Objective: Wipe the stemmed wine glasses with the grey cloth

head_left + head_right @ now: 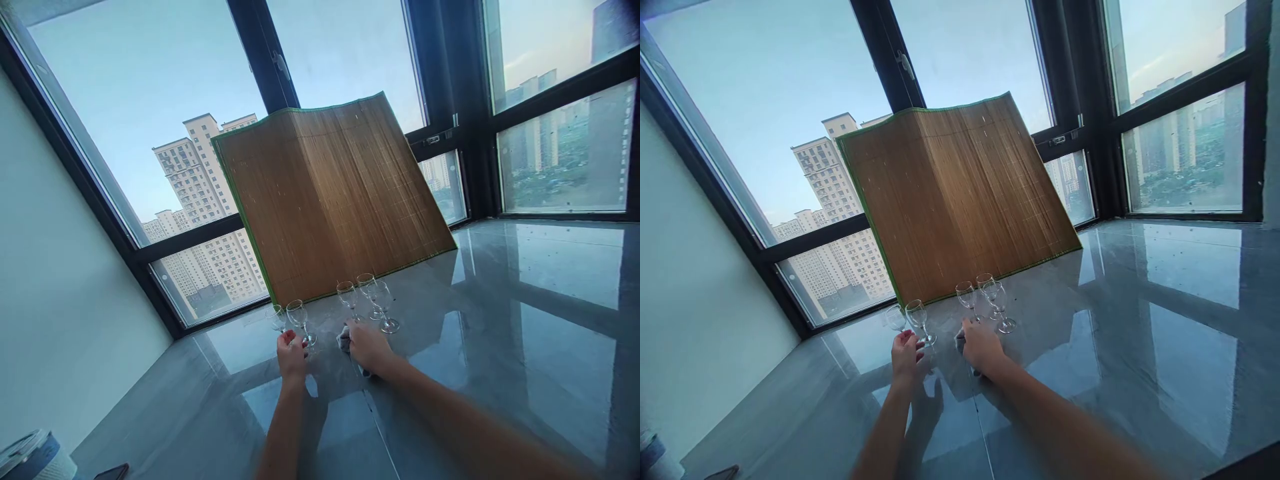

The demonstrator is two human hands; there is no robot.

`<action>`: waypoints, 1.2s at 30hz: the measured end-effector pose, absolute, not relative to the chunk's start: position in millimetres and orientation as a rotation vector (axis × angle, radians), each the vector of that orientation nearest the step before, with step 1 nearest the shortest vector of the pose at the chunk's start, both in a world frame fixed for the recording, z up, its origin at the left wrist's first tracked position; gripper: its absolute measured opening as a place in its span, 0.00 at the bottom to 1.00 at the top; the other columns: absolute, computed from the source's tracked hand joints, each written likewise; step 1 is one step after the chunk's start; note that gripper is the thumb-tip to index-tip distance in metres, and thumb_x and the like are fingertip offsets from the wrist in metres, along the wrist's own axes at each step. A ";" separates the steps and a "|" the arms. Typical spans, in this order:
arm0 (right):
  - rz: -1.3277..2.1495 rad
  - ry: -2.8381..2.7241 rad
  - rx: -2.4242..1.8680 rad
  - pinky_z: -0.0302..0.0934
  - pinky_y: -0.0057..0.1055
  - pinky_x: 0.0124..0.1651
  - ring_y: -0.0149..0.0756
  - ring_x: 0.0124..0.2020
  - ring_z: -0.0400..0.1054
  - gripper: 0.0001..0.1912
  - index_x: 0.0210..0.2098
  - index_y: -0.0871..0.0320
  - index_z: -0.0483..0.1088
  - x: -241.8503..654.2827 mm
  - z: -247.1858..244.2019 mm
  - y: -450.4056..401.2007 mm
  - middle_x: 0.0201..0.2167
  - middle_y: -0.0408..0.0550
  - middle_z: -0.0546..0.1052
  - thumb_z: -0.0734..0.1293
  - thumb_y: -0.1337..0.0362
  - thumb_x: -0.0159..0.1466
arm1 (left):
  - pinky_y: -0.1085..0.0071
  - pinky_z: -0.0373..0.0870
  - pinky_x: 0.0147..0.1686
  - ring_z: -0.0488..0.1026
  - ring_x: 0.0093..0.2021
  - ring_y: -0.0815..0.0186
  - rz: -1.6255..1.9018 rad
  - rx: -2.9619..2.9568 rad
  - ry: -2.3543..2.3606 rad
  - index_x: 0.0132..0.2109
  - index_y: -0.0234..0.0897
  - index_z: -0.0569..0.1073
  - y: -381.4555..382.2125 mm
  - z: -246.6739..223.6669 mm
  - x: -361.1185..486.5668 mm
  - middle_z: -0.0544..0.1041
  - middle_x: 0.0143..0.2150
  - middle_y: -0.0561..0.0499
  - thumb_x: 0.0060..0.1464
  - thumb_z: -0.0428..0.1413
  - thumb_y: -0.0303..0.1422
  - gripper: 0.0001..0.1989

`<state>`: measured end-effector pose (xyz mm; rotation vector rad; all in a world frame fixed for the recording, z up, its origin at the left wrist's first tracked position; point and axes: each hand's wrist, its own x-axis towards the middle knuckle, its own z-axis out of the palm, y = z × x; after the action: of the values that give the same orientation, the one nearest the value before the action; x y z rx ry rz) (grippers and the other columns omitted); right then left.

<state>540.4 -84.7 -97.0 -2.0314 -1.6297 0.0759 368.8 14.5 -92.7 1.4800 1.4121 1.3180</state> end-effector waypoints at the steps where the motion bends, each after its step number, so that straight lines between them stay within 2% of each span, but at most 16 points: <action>1: 0.100 -1.640 -2.005 0.61 0.32 0.49 0.45 0.53 0.72 0.26 0.59 0.62 0.68 540.0 -96.7 -84.7 0.50 0.58 0.79 0.59 0.74 0.62 | 0.69 0.73 0.32 0.79 0.34 0.63 1.322 1.400 1.346 0.45 0.40 0.66 14.6 -92.8 370.4 0.75 0.42 0.46 0.53 0.53 0.31 0.11; 5: 0.115 -1.671 -1.928 0.61 0.32 0.49 0.45 0.53 0.73 0.27 0.60 0.62 0.68 537.5 -96.3 -85.7 0.52 0.57 0.78 0.60 0.73 0.61 | 0.72 0.75 0.34 0.80 0.39 0.66 1.298 0.964 0.972 0.52 0.44 0.61 9.2 -89.7 373.5 0.70 0.51 0.47 0.51 0.56 0.30 0.21; 12: 0.111 -1.680 -1.872 0.61 0.30 0.49 0.43 0.53 0.73 0.27 0.61 0.59 0.67 536.9 -98.5 -86.4 0.52 0.55 0.78 0.60 0.73 0.62 | 0.71 0.76 0.36 0.81 0.42 0.64 1.179 0.896 0.861 0.53 0.45 0.60 3.6 -85.4 371.0 0.69 0.55 0.46 0.52 0.55 0.34 0.21; 19: 0.145 -1.701 -1.879 0.61 0.30 0.50 0.44 0.53 0.73 0.27 0.60 0.60 0.68 538.1 -102.8 -87.3 0.53 0.56 0.78 0.60 0.73 0.62 | 0.74 0.73 0.31 0.80 0.37 0.67 1.173 1.076 1.052 0.56 0.41 0.60 -0.5 -88.6 372.3 0.72 0.51 0.45 0.57 0.53 0.35 0.21; 24: 0.139 -1.700 -1.875 0.61 0.31 0.51 0.45 0.54 0.72 0.29 0.63 0.60 0.65 541.9 -110.7 -85.9 0.55 0.56 0.78 0.61 0.72 0.62 | 0.74 0.69 0.29 0.78 0.34 0.68 1.105 1.362 1.271 0.53 0.37 0.67 -13.1 -81.7 357.8 0.77 0.47 0.43 0.58 0.52 0.34 0.16; 27: 0.165 -1.695 -1.890 0.60 0.30 0.50 0.45 0.55 0.72 0.29 0.63 0.59 0.64 543.2 -113.1 -85.6 0.56 0.55 0.77 0.61 0.71 0.63 | 0.71 0.70 0.35 0.77 0.34 0.64 0.992 1.581 1.396 0.40 0.36 0.74 -22.8 -65.8 316.3 0.79 0.36 0.46 0.54 0.56 0.32 0.07; 30: 0.158 -1.716 -1.876 0.61 0.31 0.49 0.46 0.55 0.72 0.29 0.64 0.60 0.64 542.1 -113.2 -85.4 0.57 0.57 0.76 0.60 0.71 0.63 | 0.65 0.68 0.46 0.76 0.44 0.57 0.912 1.767 1.590 0.32 0.38 0.75 -32.9 -44.6 238.3 0.80 0.36 0.44 0.51 0.59 0.33 0.03; 32: 0.150 -1.724 -1.862 0.61 0.32 0.48 0.47 0.53 0.73 0.30 0.65 0.61 0.62 540.8 -113.2 -85.0 0.56 0.58 0.77 0.60 0.71 0.63 | 0.59 0.68 0.48 0.77 0.46 0.51 0.621 2.098 2.012 0.37 0.39 0.76 -37.3 -33.6 172.3 0.81 0.40 0.43 0.55 0.56 0.40 0.10; 34: 0.152 -1.720 -1.864 0.62 0.32 0.46 0.47 0.52 0.73 0.30 0.66 0.61 0.61 539.6 -113.4 -84.4 0.54 0.58 0.78 0.61 0.71 0.64 | 0.55 0.67 0.51 0.75 0.53 0.46 0.410 2.142 2.341 0.48 0.38 0.75 -37.7 -28.0 105.5 0.80 0.50 0.38 0.54 0.54 0.44 0.19; 36: 0.155 -1.723 -1.873 0.62 0.32 0.46 0.47 0.52 0.73 0.30 0.66 0.62 0.60 539.2 -113.6 -83.9 0.54 0.58 0.78 0.61 0.70 0.64 | 0.53 0.66 0.55 0.71 0.59 0.42 0.225 2.088 2.541 0.56 0.33 0.71 -34.5 -27.7 47.2 0.75 0.59 0.33 0.51 0.54 0.47 0.30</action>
<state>539.2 -83.9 -113.6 -1.8729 -1.7231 0.1547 47.2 -34.5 -27.7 2.0881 2.5413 0.2251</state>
